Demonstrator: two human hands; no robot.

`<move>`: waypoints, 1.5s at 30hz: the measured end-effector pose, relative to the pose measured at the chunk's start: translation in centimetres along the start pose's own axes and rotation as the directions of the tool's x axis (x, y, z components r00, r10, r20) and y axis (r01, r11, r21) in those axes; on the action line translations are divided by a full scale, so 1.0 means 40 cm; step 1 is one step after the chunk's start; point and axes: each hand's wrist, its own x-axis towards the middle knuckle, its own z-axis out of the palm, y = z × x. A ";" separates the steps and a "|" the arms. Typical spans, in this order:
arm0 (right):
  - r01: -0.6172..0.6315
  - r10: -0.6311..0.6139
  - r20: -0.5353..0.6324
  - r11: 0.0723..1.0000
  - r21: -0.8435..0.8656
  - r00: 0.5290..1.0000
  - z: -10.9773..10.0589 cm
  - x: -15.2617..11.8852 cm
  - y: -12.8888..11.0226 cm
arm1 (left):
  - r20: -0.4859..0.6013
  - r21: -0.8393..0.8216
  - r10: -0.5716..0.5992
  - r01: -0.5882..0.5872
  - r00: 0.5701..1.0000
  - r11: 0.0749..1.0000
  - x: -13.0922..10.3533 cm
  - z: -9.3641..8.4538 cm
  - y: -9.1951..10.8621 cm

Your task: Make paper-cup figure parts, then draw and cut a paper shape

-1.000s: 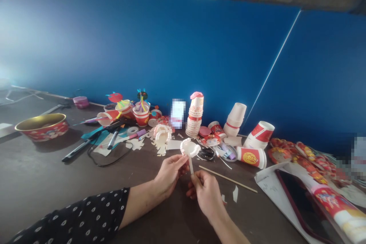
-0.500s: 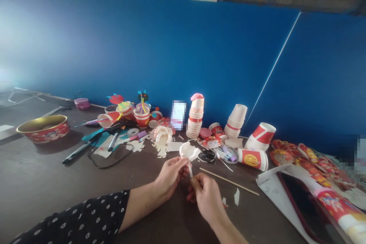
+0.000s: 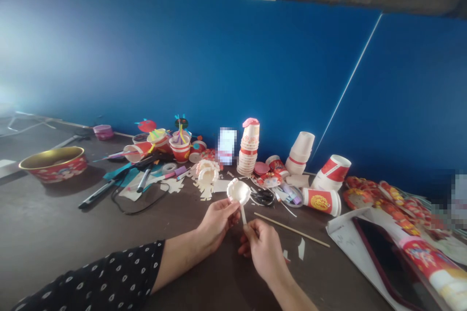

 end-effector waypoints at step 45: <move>-0.029 0.029 -0.008 1.000 0.003 1.000 -0.001 0.002 -0.010 | 0.123 -0.040 -0.053 0.058 0.991 0.997 -0.011 0.004 0.001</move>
